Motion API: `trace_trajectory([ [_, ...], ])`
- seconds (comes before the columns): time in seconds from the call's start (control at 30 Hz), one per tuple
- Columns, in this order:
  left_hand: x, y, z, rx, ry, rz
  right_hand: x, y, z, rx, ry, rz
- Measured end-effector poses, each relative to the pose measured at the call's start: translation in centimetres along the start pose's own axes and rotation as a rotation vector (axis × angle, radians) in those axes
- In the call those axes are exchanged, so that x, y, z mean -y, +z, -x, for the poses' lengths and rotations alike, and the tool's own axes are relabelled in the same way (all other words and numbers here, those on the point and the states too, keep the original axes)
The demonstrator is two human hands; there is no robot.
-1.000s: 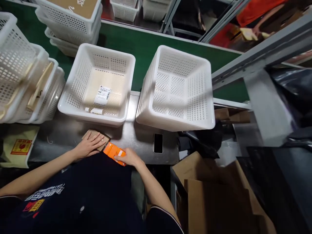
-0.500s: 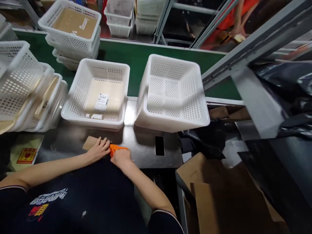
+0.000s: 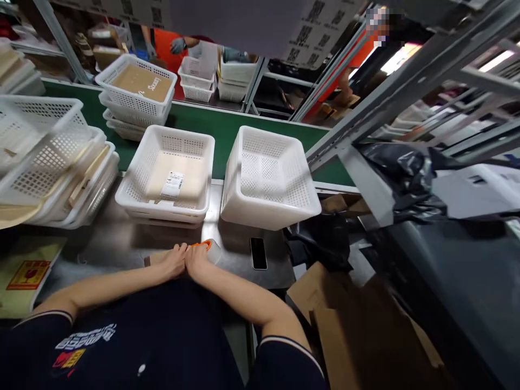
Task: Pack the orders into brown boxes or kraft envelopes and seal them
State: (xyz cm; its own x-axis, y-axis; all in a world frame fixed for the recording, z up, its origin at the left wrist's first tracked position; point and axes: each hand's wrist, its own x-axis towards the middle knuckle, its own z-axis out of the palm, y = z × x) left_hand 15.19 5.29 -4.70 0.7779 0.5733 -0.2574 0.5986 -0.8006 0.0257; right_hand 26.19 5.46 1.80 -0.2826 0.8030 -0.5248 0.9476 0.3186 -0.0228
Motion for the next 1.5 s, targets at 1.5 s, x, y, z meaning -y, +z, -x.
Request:
trace_trajectory([
  [1.5, 6.3, 10.7, 13.6, -0.363, -0.684, 1.217, -2.6, -16.1, -5.5, -0.371, -0.240, -0.420],
])
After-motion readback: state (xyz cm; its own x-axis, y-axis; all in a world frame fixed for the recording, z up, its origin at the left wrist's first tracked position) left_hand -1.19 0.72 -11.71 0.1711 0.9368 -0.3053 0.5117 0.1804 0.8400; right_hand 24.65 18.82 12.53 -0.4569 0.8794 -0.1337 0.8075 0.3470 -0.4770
